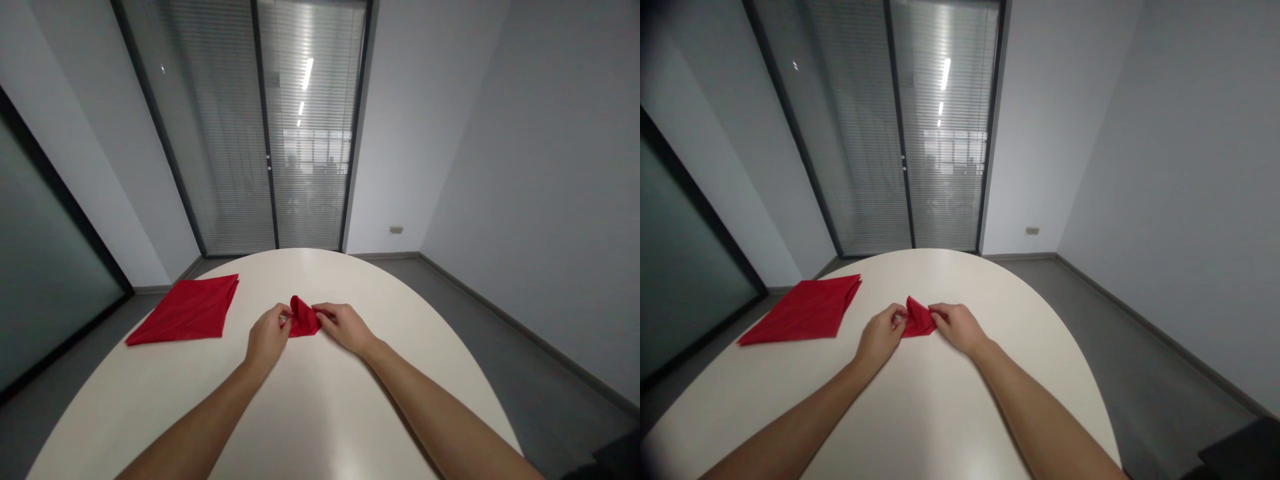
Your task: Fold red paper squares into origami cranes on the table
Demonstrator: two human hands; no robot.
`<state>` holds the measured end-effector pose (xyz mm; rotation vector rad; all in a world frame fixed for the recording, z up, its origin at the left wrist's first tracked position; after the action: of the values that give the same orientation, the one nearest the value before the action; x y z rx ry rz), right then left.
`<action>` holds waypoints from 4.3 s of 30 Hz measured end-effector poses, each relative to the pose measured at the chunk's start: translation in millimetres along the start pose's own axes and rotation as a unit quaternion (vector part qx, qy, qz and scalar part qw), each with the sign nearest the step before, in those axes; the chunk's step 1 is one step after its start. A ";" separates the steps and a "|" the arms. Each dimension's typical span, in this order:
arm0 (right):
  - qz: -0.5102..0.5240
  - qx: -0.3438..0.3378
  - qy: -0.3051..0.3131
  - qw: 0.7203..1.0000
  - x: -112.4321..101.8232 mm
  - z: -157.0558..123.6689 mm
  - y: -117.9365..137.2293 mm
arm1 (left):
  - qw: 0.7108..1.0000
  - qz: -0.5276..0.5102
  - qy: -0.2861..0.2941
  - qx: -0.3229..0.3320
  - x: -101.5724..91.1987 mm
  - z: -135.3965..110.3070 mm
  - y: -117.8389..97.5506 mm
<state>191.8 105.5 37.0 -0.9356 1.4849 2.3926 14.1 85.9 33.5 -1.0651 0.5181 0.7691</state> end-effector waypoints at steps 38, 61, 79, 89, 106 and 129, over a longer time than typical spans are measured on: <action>-0.145 0.007 -0.031 0.989 0.2 -4.3 26.9 | 0.976 0.162 0.065 0.128 10.3 -12.3 -39.0; -0.168 -0.050 0.000 0.985 6.8 -6.1 35.3 | 0.976 -0.045 -0.132 0.167 -27.9 -9.6 -39.7; -0.131 -0.100 0.031 0.986 11.4 -7.4 39.5 | 0.964 -0.112 -0.127 0.205 -31.8 -12.2 -47.0; -0.141 -0.081 0.043 0.986 11.8 -6.7 38.8 | 0.974 -0.119 -0.133 0.143 -32.6 -6.6 -35.9; -0.084 0.068 -0.081 0.991 -11.1 -2.2 -3.6 | 0.996 -0.078 -0.040 0.029 2.4 -2.0 -3.5; -0.242 -0.041 -0.067 0.967 -6.3 0.0 2.8 | 0.976 0.029 0.076 0.201 18.0 -12.4 -45.9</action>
<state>195.5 105.2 42.9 -0.9932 0.9759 2.1164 60.8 67.6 42.1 -0.7370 0.8012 0.6011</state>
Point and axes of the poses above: each hand's wrist, its own z-axis towards the middle knuckle, its own x-axis out of the palm, y = z × x, the point moved 9 cm from there along z, towards the middle knuckle, and after that the axes turned 4 degrees about x, right-handed, at the moved point
